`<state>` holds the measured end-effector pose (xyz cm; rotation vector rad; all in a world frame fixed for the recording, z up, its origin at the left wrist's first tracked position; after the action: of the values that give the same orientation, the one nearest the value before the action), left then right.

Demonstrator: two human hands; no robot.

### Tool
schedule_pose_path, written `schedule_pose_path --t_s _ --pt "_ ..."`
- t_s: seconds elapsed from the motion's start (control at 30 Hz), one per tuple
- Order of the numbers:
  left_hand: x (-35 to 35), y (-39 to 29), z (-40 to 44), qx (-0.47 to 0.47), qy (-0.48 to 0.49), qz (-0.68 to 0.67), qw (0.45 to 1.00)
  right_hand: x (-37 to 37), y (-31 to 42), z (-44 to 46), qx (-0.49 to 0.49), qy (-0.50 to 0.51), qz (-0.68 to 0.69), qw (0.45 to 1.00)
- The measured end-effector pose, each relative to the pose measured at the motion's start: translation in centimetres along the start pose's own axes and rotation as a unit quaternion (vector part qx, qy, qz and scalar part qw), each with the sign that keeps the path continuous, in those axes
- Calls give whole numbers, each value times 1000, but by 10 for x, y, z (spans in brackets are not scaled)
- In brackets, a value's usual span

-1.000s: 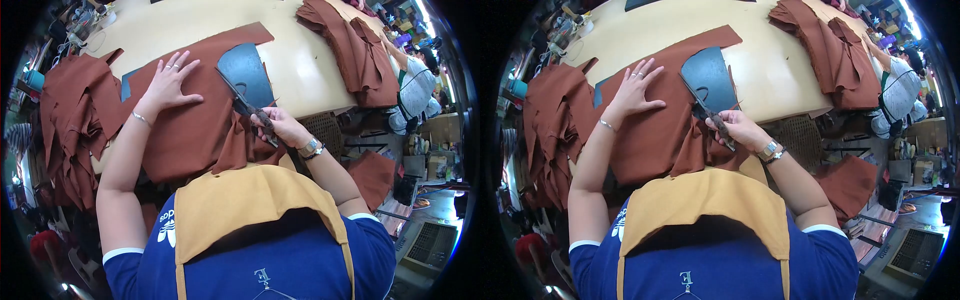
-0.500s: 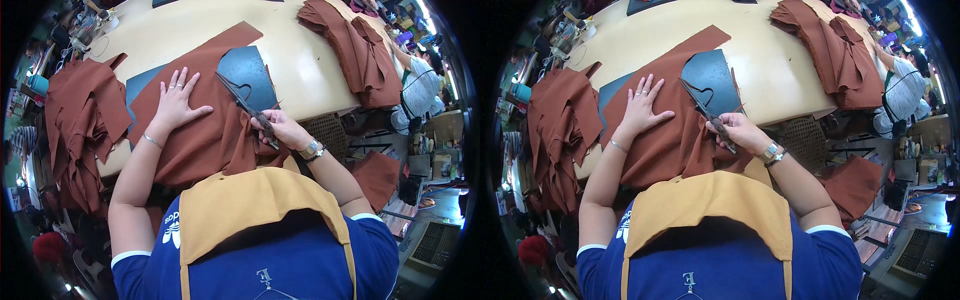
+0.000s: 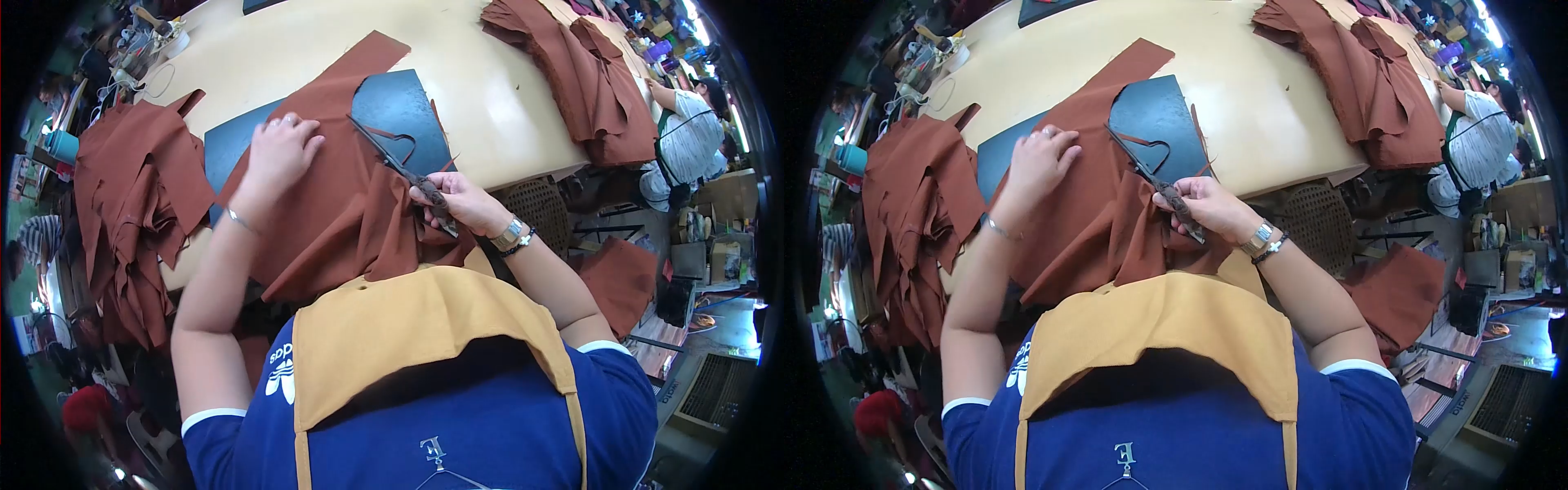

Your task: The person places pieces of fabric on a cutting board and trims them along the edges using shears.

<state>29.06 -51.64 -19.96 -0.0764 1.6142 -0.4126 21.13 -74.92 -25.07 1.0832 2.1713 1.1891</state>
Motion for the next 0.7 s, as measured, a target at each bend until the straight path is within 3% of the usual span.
schedule_pose_path --t_s 0.1,0.2,0.33,0.7 --pt "-18 -4 17 200 -25 37 979 1 0 2 -11 13 29 999" --pt "10 15 31 212 12 89 973 0 5 1 3 -3 19 1000" --pt "24 21 32 169 34 45 984 2 7 7 -9 2 8 1000" --pt "30 23 9 76 -27 31 996 3 2 5 2 -2 25 1000"
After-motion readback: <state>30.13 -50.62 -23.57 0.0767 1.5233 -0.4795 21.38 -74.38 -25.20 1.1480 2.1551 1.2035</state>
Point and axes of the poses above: each hand's wrist, its own z-axis towards the middle knuckle, its own x-axis out of the palm, y = z × x, the point moved 9 cm from there along z, towards the middle knuckle, and after that the axes turned 12 degrees about -z, right-handed, at the moved point
